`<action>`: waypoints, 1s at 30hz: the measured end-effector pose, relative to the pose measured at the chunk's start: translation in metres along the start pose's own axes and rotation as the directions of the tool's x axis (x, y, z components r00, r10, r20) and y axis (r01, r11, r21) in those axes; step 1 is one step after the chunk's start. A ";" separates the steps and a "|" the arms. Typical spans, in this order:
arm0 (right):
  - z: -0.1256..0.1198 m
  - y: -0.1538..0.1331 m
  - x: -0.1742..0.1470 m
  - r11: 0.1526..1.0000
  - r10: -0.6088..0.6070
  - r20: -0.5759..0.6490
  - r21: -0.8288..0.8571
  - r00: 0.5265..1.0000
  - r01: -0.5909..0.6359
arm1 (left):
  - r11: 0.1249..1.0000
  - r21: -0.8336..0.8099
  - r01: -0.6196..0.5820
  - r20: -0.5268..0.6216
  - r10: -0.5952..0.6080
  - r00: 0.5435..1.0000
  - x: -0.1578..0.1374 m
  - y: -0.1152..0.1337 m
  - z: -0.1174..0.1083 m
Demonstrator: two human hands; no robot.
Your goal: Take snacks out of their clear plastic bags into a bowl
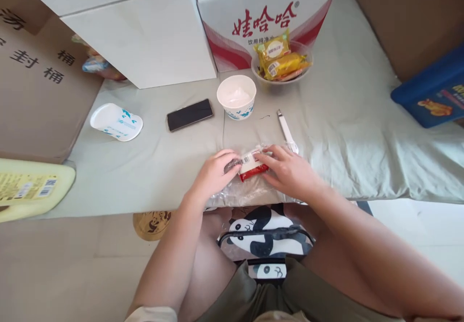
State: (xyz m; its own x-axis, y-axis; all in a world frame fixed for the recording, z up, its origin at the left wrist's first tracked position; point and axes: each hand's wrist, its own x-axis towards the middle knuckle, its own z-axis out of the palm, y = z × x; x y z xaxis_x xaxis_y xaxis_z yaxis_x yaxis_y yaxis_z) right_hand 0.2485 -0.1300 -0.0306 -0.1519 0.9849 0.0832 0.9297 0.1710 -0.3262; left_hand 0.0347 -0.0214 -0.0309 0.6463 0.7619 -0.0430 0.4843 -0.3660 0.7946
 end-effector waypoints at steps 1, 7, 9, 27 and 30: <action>0.003 0.000 0.001 1.000 -0.020 -0.010 0.004 1.000 0.020 | 0.996 -0.078 0.044 0.010 -0.043 0.999 0.002 0.001 0.003; 0.015 0.002 0.005 0.988 -0.013 -0.036 0.154 0.999 0.018 | 0.790 -0.564 0.240 0.000 -0.291 0.957 0.014 0.009 0.011; 0.015 0.005 0.005 0.966 -0.008 -0.061 0.257 0.998 0.023 | 0.804 -0.545 0.240 -0.059 -0.322 0.945 0.019 0.008 0.008; -0.102 0.081 0.128 0.987 0.138 -0.515 0.004 0.846 -0.159 | 0.987 0.024 0.162 -0.107 -0.158 0.982 0.026 0.005 -0.003; -0.115 0.121 0.178 0.965 0.169 -0.294 -0.145 0.941 -0.218 | 0.984 0.022 0.178 -0.100 -0.175 0.980 0.028 0.009 -0.004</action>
State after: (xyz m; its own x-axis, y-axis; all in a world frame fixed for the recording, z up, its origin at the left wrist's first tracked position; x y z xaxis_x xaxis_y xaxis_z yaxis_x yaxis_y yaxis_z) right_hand 0.3728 0.0632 0.0530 0.1124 0.9473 0.2999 0.9791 -0.0541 -0.1961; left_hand 0.0548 -0.0012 -0.0225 0.4896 0.8635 -0.1210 0.6044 -0.2361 0.7609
